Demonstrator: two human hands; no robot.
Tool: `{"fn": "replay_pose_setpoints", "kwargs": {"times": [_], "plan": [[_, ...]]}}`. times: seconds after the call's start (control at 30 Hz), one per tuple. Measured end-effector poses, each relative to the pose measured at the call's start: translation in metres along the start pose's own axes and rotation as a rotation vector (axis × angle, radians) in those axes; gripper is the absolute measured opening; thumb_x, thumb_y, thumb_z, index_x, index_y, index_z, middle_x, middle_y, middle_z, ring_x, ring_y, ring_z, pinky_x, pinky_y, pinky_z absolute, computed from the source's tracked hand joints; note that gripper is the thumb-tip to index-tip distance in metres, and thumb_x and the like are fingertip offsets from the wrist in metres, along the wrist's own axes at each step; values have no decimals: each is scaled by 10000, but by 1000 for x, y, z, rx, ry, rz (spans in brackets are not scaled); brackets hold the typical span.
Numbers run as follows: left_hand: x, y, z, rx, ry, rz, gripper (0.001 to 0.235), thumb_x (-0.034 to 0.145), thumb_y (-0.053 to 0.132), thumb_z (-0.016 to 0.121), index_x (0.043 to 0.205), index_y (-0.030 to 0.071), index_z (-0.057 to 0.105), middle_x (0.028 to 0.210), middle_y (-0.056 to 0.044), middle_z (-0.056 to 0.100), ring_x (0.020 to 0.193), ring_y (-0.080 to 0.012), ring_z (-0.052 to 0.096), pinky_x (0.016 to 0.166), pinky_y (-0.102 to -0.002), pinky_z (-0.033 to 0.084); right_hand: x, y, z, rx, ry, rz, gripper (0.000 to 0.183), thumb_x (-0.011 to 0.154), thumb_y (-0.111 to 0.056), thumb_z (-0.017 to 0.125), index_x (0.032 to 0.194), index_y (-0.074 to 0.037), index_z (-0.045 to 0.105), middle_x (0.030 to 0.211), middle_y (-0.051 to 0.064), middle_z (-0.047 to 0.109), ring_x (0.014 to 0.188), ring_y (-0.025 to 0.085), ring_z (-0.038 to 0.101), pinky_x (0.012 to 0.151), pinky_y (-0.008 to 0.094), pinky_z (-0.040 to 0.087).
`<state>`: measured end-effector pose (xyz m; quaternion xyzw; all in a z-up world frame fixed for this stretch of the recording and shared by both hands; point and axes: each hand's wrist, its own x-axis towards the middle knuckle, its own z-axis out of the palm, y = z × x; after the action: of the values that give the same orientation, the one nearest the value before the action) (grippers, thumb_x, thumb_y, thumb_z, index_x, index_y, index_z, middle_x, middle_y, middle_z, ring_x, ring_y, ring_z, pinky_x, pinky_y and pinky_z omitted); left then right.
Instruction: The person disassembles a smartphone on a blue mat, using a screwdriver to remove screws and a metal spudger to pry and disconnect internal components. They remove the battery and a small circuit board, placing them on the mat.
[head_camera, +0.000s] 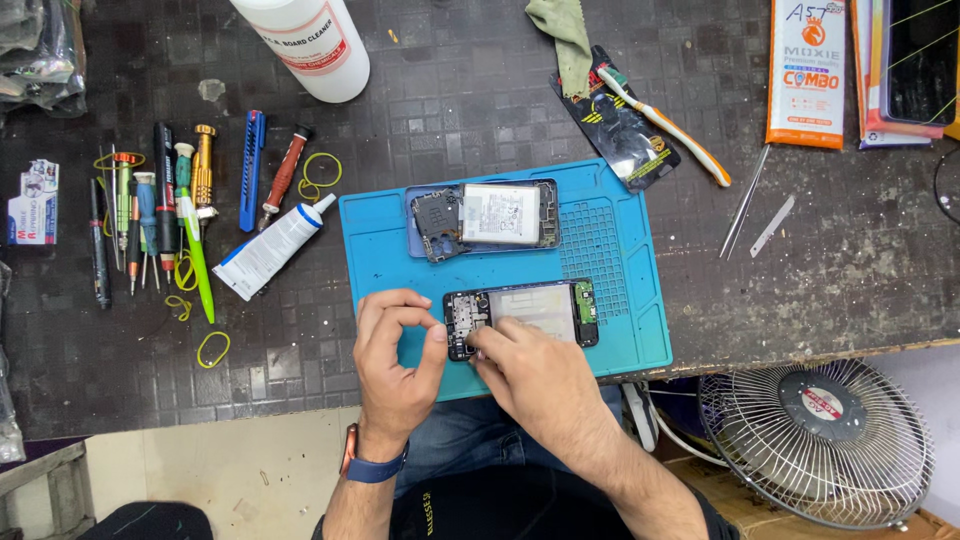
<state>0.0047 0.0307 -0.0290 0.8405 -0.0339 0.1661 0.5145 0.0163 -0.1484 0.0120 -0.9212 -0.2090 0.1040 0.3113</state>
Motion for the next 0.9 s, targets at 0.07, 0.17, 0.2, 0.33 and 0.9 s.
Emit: {"fn": "replay_pose_setpoints", "kwargs": {"times": [0.07,0.17,0.2,0.33,0.9], "plan": [[0,0,0,1,-2,-2,96,897,108,707,910,45,635,1104,-108,647,1058,-262,608,930,-383,503,-2,-1,2,-3,0,16,208,871,-162,720,1055,-111,637,845,64,627,788,271,689,614,409,561],[-1,-1,0,-5,-4,-4,99,899,111,708,912,44,637,1105,-108,647,1062,-260,611,927,-382,507,-1,-3,4,-12,-7,25,206,875,-152,713,1051,-99,622,836,65,617,779,268,683,604,410,559],[-1,-1,0,-8,-5,-5,100,900,113,708,913,44,638,1105,-108,646,1063,-260,613,925,-382,508,-1,-3,5,-16,-10,26,204,878,-150,710,1051,-95,616,833,66,614,778,267,681,601,410,558],[0,-2,0,2,-14,1,107,900,122,715,913,46,641,1108,-107,646,1069,-263,611,933,-386,510,0,-5,4,-7,-13,25,223,880,-143,699,1075,-86,608,838,71,615,778,267,681,603,407,563],[0,3,0,12,-14,-7,112,899,124,721,915,45,643,1112,-106,648,1073,-268,616,932,-388,516,2,-5,2,102,65,3,328,883,-124,690,1199,-71,621,863,80,647,801,298,688,620,416,562]]}}
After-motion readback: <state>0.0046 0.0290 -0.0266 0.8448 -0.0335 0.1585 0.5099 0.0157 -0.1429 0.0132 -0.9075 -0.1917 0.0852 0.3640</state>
